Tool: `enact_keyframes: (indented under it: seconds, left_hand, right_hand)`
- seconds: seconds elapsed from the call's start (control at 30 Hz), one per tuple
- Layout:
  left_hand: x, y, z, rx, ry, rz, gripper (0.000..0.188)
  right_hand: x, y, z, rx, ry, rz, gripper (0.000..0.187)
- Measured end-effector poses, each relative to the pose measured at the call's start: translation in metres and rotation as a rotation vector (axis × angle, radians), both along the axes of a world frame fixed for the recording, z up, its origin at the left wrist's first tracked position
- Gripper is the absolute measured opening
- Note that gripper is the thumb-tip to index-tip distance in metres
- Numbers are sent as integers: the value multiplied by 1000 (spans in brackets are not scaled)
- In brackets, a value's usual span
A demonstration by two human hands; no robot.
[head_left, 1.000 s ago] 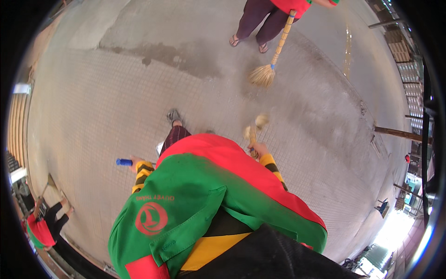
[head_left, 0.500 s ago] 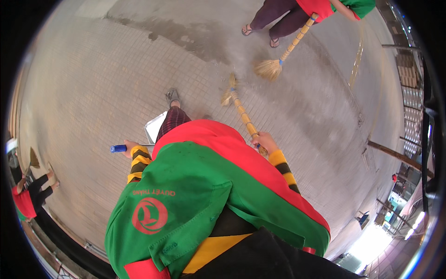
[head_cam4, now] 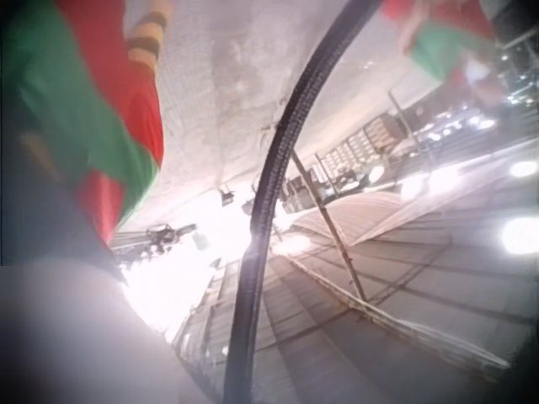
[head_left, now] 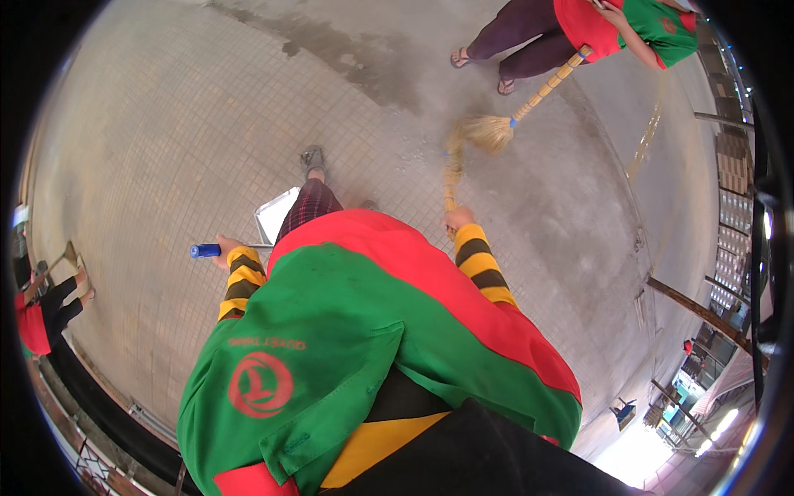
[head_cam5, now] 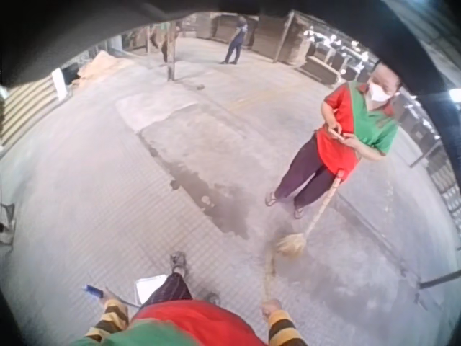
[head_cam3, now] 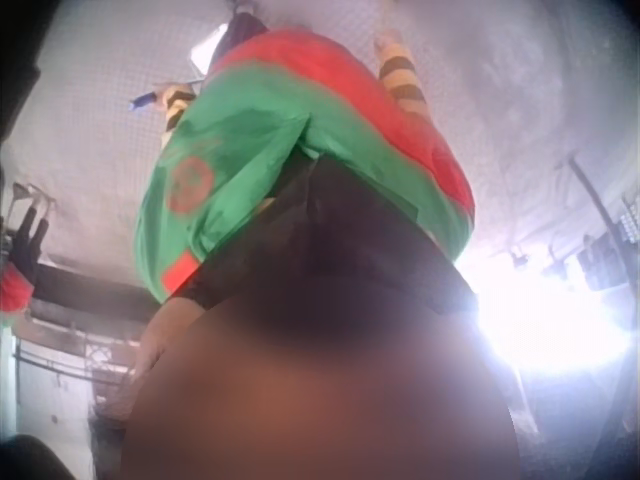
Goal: The person sweeps a tiled floor using a broom and dustpan, gathering debris into the dustpan. They coordinate with another person who also sweeps nearby.
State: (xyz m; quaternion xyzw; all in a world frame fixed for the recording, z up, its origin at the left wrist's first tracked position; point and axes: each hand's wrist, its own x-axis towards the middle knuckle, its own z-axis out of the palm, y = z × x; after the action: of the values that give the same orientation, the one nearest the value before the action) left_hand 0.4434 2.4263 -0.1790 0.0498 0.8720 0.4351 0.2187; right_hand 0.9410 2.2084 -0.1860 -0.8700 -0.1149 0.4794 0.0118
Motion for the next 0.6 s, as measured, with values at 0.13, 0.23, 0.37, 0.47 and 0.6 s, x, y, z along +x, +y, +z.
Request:
enact_keyframes:
  seconds: [0.13, 0.23, 0.37, 0.47, 0.6]
  left_hand:
    - [-8, 1, -6, -49, 11, -62, 30]
    - [2, 0, -1, -26, 140, 83, 29]
    - [13, 3, 13, 58, 150, 74, 29]
    - [11, 13, 15, 63, 174, 5, 34]
    - [10, 40, 2, 9, 292, -150, 36]
  right_hand:
    - [-10, 16, -9, -75, 30, 285, 27]
    - [-13, 1, 11, -11, -19, 379, 27]
    - [-4, -50, 54, 62, 47, 299, 29]
    - [-8, -76, 82, 117, 147, -86, 25]
    - [-29, -53, 84, 39, 194, -258, 24]
